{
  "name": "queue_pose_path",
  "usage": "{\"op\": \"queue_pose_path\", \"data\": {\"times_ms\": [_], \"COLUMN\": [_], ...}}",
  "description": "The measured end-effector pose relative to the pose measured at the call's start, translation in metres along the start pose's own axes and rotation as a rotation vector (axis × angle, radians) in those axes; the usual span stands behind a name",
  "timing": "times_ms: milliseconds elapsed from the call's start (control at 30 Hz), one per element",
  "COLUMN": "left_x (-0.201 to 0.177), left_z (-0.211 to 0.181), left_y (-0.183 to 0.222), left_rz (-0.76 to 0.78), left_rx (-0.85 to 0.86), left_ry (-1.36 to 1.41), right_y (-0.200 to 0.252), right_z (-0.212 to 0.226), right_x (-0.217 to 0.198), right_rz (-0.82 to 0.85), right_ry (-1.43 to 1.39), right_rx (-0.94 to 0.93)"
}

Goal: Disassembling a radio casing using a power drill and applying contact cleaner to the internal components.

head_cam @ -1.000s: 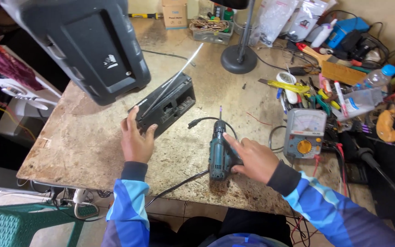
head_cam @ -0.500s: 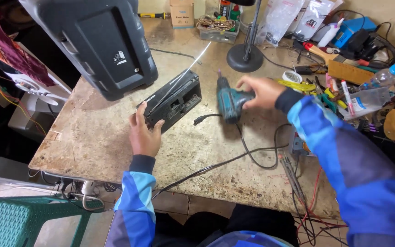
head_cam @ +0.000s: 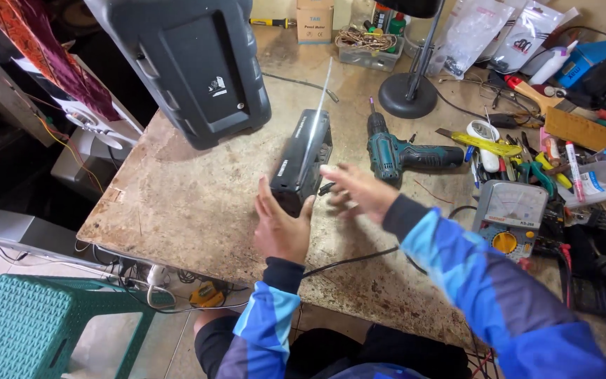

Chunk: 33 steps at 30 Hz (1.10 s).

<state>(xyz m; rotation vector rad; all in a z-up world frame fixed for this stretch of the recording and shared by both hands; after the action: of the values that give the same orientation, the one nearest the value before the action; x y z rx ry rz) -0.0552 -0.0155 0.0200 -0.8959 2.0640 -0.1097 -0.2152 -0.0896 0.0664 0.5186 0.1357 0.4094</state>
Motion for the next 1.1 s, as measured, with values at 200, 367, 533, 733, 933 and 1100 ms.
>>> {"op": "queue_pose_path", "data": {"times_ms": [200,367,533,733,933,1100], "left_x": [0.028,-0.045,0.018,0.032,0.065,0.051], "left_z": [-0.009,-0.044,-0.011,-0.048,-0.022,-0.037], "left_y": [0.017,-0.011,-0.065,-0.061,-0.045,-0.048], "left_rz": [-0.044,0.237,0.658,0.945,0.96,0.926], "left_rx": [0.148,0.018,-0.363,-0.503,-0.636,-0.636], "left_ry": [-0.139,0.154,0.544,0.927,1.13,1.269], "right_y": [-0.088,-0.055,-0.009,0.004,-0.041,-0.056], "right_z": [-0.069,-0.046,-0.026,-0.02,-0.07,-0.086], "right_x": [0.025,0.013,0.013,0.004,-0.036,-0.054], "right_rz": [0.081,0.048,0.096,0.091,0.146,0.229], "right_ry": [-0.265,-0.333,-0.364,-0.328,-0.625,-0.631], "right_rx": [0.061,0.063,-0.07,-0.18,-0.084,-0.087]}}
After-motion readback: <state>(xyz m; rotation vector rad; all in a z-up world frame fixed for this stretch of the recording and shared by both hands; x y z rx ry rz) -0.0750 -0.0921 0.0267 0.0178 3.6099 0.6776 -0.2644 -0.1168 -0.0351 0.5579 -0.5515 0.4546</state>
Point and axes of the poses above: each hand's wrist, its own y-axis away from the middle knuckle, its own x-axis out of the palm, z = x × y, the point moved 6 cm from there along -y, towards the middle knuckle, and after that the axes turned 2 degrees about -y, right-handed, at the moved point
